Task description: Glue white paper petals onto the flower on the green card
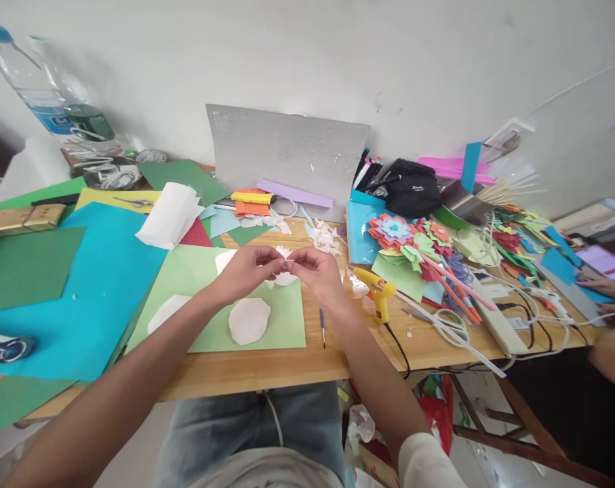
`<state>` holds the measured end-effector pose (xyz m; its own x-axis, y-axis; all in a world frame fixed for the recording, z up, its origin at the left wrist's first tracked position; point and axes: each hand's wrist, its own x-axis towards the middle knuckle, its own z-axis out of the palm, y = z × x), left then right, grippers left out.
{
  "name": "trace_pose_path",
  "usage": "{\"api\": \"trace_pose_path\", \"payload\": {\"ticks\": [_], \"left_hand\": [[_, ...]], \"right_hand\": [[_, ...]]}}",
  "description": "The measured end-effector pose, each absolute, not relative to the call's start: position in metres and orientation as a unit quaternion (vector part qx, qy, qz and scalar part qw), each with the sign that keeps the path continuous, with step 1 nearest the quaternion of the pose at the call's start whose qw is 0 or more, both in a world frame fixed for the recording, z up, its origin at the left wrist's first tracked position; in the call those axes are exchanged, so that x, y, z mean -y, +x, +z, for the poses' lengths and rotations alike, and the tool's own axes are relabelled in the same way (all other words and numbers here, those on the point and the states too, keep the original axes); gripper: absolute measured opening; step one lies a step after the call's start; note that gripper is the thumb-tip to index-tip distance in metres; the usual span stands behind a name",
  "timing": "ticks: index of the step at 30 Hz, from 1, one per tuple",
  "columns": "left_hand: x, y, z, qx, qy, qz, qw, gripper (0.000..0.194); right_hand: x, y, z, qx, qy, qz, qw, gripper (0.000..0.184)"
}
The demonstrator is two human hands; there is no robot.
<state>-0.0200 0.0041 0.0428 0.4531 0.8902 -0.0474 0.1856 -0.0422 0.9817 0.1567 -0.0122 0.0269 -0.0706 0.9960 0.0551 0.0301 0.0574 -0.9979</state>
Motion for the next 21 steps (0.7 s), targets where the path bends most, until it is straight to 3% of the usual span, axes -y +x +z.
{"api": "trace_pose_path", "payload": {"ticks": [8,11,17,21], "left_hand": [[-0.002,-0.023,0.038,-0.454,0.754,0.284,0.380,0.031],[0.001,-0.023,0.041,-0.449,0.756,0.282,0.384,0.033],[0.004,-0.020,0.042,-0.447,0.706,0.321,0.446,0.035],[0.002,-0.021,0.041,-0.460,0.709,0.310,0.435,0.033]], "right_hand": [[0.016,0.165,0.038,0.611,-0.478,0.466,0.425,0.015],[0.016,0.163,0.035,0.633,-0.472,0.450,0.417,0.015],[0.015,0.159,0.026,0.570,-0.468,0.472,0.483,0.019],[0.016,0.162,0.031,0.577,-0.483,0.472,0.460,0.022]]}}
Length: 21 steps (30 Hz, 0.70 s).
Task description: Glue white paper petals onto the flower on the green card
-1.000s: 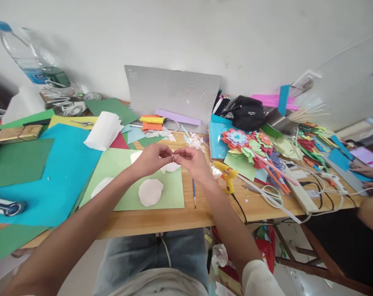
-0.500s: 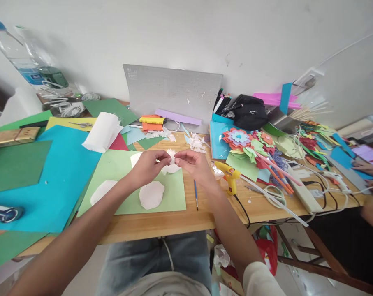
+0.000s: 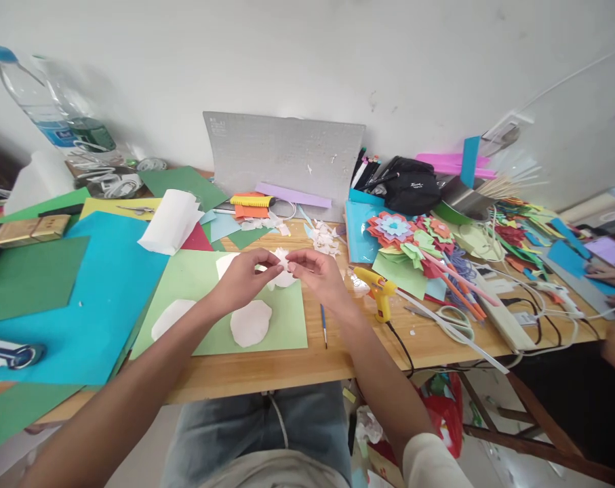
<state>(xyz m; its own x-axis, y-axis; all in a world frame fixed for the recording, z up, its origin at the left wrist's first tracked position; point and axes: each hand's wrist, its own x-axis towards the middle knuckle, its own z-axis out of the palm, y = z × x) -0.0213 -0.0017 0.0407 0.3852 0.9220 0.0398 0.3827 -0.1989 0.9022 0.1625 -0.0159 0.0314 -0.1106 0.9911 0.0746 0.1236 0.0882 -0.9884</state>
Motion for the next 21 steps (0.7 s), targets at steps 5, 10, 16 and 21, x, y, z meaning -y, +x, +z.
{"api": "trace_pose_path", "payload": {"ticks": [5,10,16,21], "left_hand": [[0.002,-0.024,0.040,-0.452,0.757,0.271,0.387,0.030],[0.005,-0.023,0.043,-0.433,0.774,0.265,0.379,0.032],[0.010,-0.016,0.045,-0.425,0.644,0.365,0.521,0.040],[0.012,-0.012,0.041,-0.440,0.577,0.392,0.565,0.035]], "right_hand": [[0.018,0.168,0.040,0.637,-0.465,0.472,0.395,0.022],[0.018,0.165,0.038,0.630,-0.460,0.470,0.413,0.018],[0.020,0.145,0.031,0.427,-0.470,0.543,0.548,0.020],[0.022,0.139,0.028,0.360,-0.459,0.578,0.571,0.022]]}}
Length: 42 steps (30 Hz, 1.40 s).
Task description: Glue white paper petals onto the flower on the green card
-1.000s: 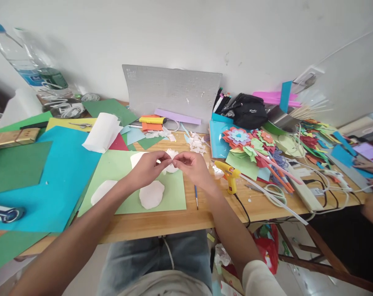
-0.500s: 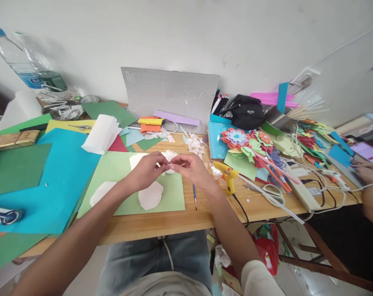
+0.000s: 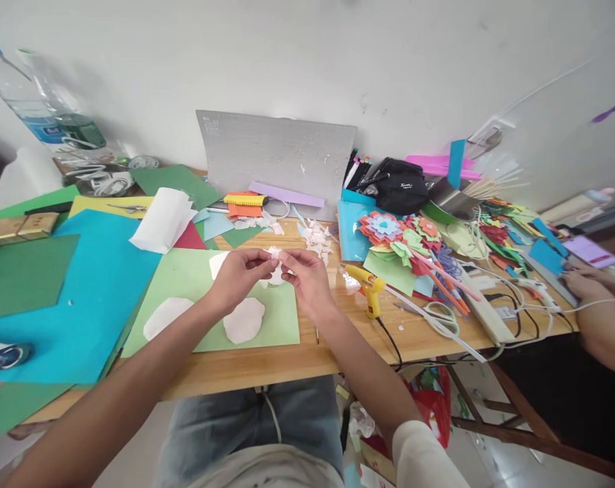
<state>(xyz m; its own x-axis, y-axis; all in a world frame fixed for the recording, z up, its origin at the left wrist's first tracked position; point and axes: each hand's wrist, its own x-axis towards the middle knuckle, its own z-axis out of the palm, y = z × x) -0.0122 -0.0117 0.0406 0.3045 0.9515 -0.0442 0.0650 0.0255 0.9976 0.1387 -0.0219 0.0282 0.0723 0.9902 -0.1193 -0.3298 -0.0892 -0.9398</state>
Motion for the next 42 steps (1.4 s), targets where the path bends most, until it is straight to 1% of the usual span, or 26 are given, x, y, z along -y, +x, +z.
{"api": "trace_pose_path", "payload": {"ticks": [2,5,8,11,14,17,23,30,37,40,42], "left_hand": [[0.009,-0.014,0.040,-0.451,0.577,0.397,0.553,0.035],[0.004,-0.020,0.041,-0.469,0.618,0.389,0.497,0.034],[0.000,-0.025,0.044,-0.473,0.660,0.356,0.463,0.033],[-0.001,-0.027,0.047,-0.461,0.679,0.323,0.471,0.033],[0.002,-0.026,0.048,-0.449,0.688,0.307,0.480,0.033],[0.004,-0.024,0.050,-0.438,0.686,0.310,0.492,0.034],[0.007,-0.021,0.047,-0.453,0.607,0.354,0.549,0.038],[0.002,-0.021,0.042,-0.479,0.608,0.363,0.519,0.032],[-0.004,-0.027,0.042,-0.536,0.626,0.370,0.428,0.030],[-0.008,-0.029,0.038,-0.549,0.645,0.352,0.398,0.032],[-0.009,-0.029,0.035,-0.547,0.661,0.342,0.384,0.031]], "right_hand": [[0.021,0.140,0.029,0.357,-0.463,0.575,0.573,0.022],[0.020,0.145,0.033,0.382,-0.489,0.528,0.580,0.024],[0.018,0.149,0.036,0.452,-0.492,0.498,0.553,0.029],[0.018,0.150,0.036,0.500,-0.480,0.513,0.507,0.028],[0.018,0.150,0.032,0.516,-0.480,0.506,0.498,0.025],[0.019,0.150,0.029,0.513,-0.485,0.497,0.504,0.023],[0.019,0.144,0.027,0.425,-0.482,0.541,0.543,0.023],[0.020,0.137,0.023,0.405,-0.480,0.536,0.565,0.024],[0.019,0.151,0.031,0.426,-0.514,0.457,0.588,0.024],[0.046,0.170,0.041,0.482,-0.521,0.411,0.572,0.022],[0.080,0.187,0.039,0.531,-0.544,0.348,0.549,0.020]]}}
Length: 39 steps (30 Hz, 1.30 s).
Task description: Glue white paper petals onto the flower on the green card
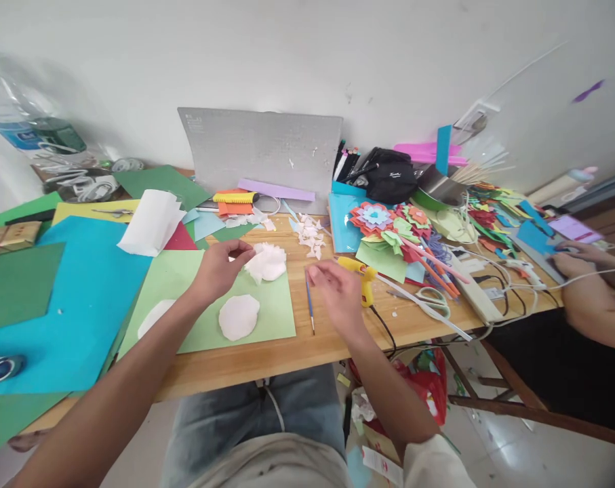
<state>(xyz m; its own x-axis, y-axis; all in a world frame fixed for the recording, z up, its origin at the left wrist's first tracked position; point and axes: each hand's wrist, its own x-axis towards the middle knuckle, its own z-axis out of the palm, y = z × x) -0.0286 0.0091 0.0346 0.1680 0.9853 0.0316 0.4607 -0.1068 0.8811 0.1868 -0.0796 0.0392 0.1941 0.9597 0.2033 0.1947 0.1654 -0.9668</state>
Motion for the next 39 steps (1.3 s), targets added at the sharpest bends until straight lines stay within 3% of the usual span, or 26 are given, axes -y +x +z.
{"api": "trace_pose_path", "payload": {"ticks": [6,9,12,16,20,23,27,35,39], "left_hand": [[-0.008,-0.021,0.022,-0.549,0.691,0.297,0.364,0.027],[-0.008,-0.018,0.015,-0.541,0.704,0.299,0.350,0.026],[-0.010,-0.019,0.011,-0.543,0.711,0.306,0.324,0.024],[-0.015,-0.022,0.010,-0.568,0.684,0.321,0.326,0.023],[-0.015,-0.022,0.012,-0.569,0.669,0.333,0.343,0.024],[-0.013,-0.022,0.012,-0.563,0.670,0.336,0.348,0.023],[-0.013,-0.022,0.009,-0.563,0.670,0.342,0.342,0.023],[-0.017,-0.024,0.005,-0.566,0.654,0.348,0.363,0.023],[-0.017,-0.024,0.004,-0.580,0.652,0.330,0.360,0.024]], "right_hand": [[0.170,0.258,-0.007,0.503,-0.687,0.066,0.520,0.017],[0.163,0.293,-0.020,0.492,-0.753,-0.024,0.435,0.027],[0.133,0.307,-0.019,0.510,-0.767,0.018,0.390,0.047],[0.098,0.303,-0.012,0.530,-0.763,0.121,0.349,0.048],[0.087,0.302,-0.017,0.531,-0.777,0.112,0.318,0.052],[0.087,0.302,-0.022,0.554,-0.765,0.078,0.319,0.049],[0.096,0.292,-0.012,0.593,-0.700,0.091,0.387,0.039],[0.096,0.229,0.019,0.587,-0.615,0.365,0.381,0.035],[0.085,0.201,0.018,0.601,-0.625,0.361,0.342,0.036]]}}
